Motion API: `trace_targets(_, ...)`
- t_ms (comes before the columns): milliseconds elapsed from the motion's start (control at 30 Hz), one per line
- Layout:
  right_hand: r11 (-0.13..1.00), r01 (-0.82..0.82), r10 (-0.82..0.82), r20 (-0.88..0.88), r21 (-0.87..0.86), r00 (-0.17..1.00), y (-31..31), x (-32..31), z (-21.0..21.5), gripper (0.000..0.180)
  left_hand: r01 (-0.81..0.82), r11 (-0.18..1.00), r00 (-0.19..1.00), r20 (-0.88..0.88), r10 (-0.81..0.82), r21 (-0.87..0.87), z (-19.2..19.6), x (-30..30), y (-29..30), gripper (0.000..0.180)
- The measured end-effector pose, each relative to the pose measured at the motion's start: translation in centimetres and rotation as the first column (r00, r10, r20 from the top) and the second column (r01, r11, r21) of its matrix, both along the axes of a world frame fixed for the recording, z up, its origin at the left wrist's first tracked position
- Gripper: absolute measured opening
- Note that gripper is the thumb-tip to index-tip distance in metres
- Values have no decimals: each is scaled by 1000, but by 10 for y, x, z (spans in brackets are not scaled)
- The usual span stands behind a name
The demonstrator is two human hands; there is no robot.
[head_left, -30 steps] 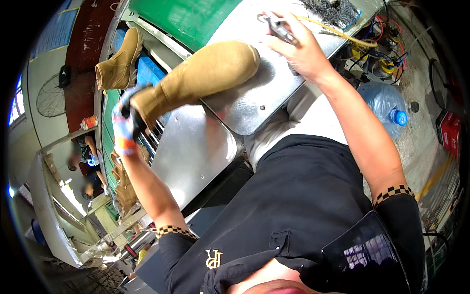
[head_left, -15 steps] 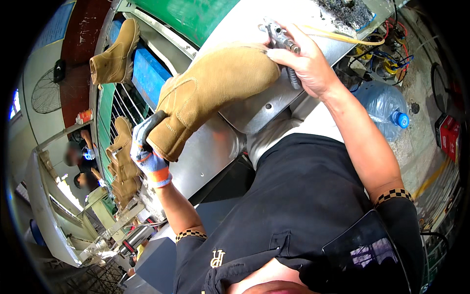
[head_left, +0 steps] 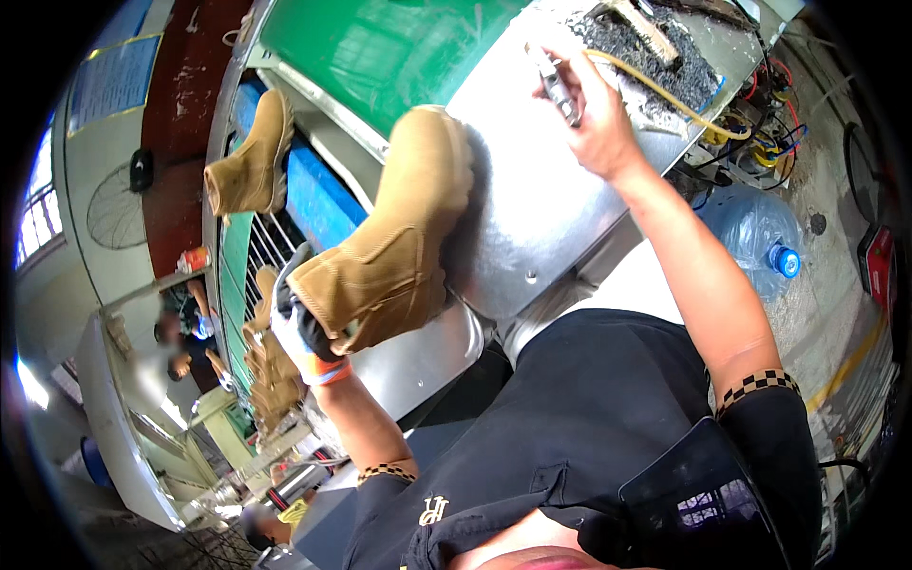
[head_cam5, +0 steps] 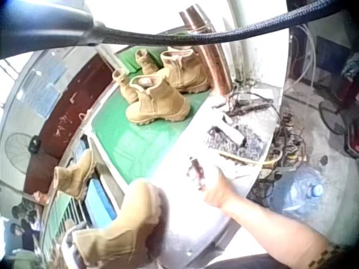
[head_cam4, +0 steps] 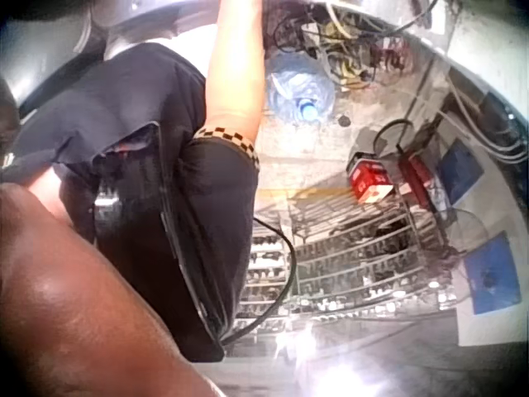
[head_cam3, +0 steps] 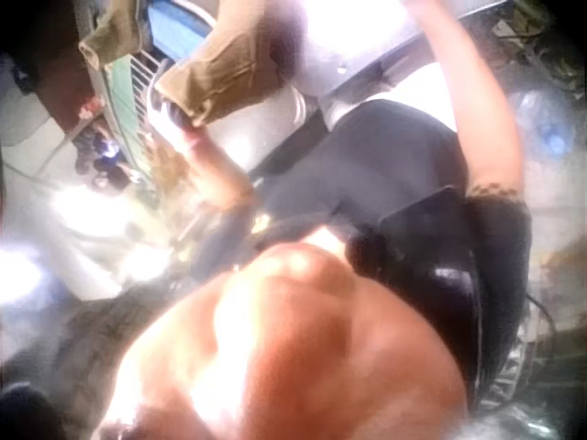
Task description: The person cleans boots by hand and with a pressurized air tool, turning them over to work on the sides, soles, and heels before placing them back on a conveyor.
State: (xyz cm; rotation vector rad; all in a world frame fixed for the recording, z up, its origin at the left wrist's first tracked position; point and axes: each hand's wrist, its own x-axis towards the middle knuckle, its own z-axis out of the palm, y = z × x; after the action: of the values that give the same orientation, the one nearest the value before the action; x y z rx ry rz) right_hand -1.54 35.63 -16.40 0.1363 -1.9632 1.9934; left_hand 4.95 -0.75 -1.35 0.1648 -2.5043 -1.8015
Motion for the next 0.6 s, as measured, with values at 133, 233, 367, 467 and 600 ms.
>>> trace_targets(133,999,-6,1,87,49,996,1,6,8,50,74,667,932,-186,-311,-742,-8,-80,-11,40)
trace_targets(233,998,-7,0,116,61,993,2,7,15,47,87,995,977,-201,-76,50,-17,-217,-39,40)
trace_targets(367,999,26,-29,91,35,995,1,4,19,49,45,991,982,-175,-67,-126,7,-403,20,34)
trace_targets(467,1000,25,-25,96,0,995,2,5,21,50,115,842,932,-236,-276,-527,-25,-487,61,49)
trace_targets(600,1000,-21,19,93,23,995,0,4,20,52,-107,611,927,-300,-223,-785,-60,-548,-4,75)
